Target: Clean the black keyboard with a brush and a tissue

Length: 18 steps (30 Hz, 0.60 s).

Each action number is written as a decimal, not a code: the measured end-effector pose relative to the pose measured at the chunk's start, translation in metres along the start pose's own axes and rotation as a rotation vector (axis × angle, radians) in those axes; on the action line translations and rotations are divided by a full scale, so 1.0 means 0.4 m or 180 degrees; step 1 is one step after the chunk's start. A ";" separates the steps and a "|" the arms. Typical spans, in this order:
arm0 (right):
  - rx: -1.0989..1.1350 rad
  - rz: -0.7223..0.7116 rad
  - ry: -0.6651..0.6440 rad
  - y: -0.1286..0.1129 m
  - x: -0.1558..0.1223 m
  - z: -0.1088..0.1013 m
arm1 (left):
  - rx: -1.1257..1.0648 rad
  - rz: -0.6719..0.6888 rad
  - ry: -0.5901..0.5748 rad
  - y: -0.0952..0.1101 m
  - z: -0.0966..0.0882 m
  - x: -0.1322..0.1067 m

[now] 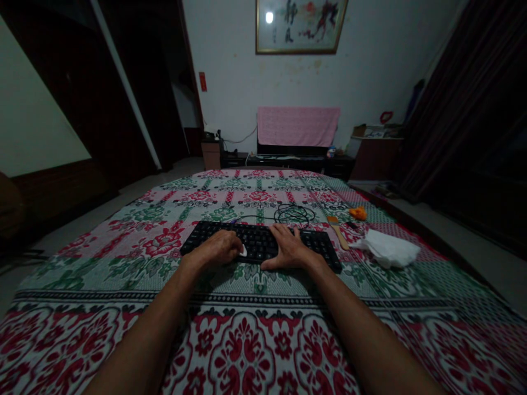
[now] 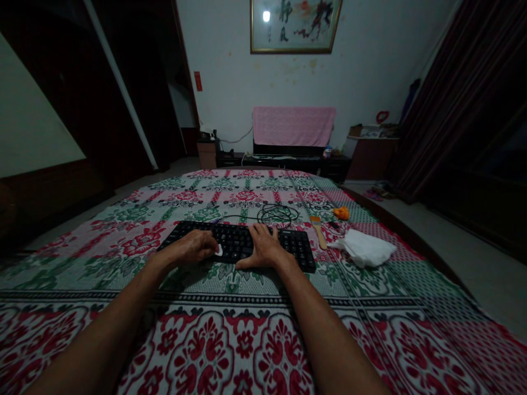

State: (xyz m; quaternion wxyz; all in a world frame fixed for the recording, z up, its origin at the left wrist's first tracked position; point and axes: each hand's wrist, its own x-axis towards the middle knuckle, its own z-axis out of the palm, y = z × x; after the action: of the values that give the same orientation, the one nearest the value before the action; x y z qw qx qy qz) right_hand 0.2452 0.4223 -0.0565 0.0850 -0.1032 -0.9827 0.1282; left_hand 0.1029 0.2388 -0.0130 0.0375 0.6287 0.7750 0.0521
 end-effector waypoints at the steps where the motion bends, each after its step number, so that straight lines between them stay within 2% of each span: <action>1: -0.0002 0.0001 0.0003 0.000 0.000 0.001 | -0.0025 -0.0035 0.0021 -0.001 -0.003 -0.002; 5: -0.0019 0.0002 -0.0029 -0.001 0.000 -0.002 | -0.0175 0.0115 0.0153 0.017 0.009 0.005; 8: -0.0040 0.0012 -0.0048 0.000 -0.002 -0.003 | -0.0216 0.0251 0.0071 0.018 0.015 0.009; 10: -0.0046 0.0012 -0.0029 0.000 -0.003 -0.003 | -0.0266 0.0196 -0.0082 0.001 0.008 0.005; 14: -0.0018 -0.0005 -0.0014 -0.003 -0.003 -0.005 | -0.0318 -0.0249 -0.0382 -0.040 -0.011 -0.011; 18: 0.0011 0.0001 -0.0036 -0.006 -0.003 -0.008 | -0.0397 -0.0136 -0.0183 -0.035 -0.007 -0.008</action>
State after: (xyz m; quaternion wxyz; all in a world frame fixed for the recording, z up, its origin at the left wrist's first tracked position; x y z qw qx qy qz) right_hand 0.2465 0.4204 -0.0531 0.0796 -0.1025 -0.9829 0.1305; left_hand 0.0897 0.2326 -0.0120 0.1000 0.6096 0.7821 0.0814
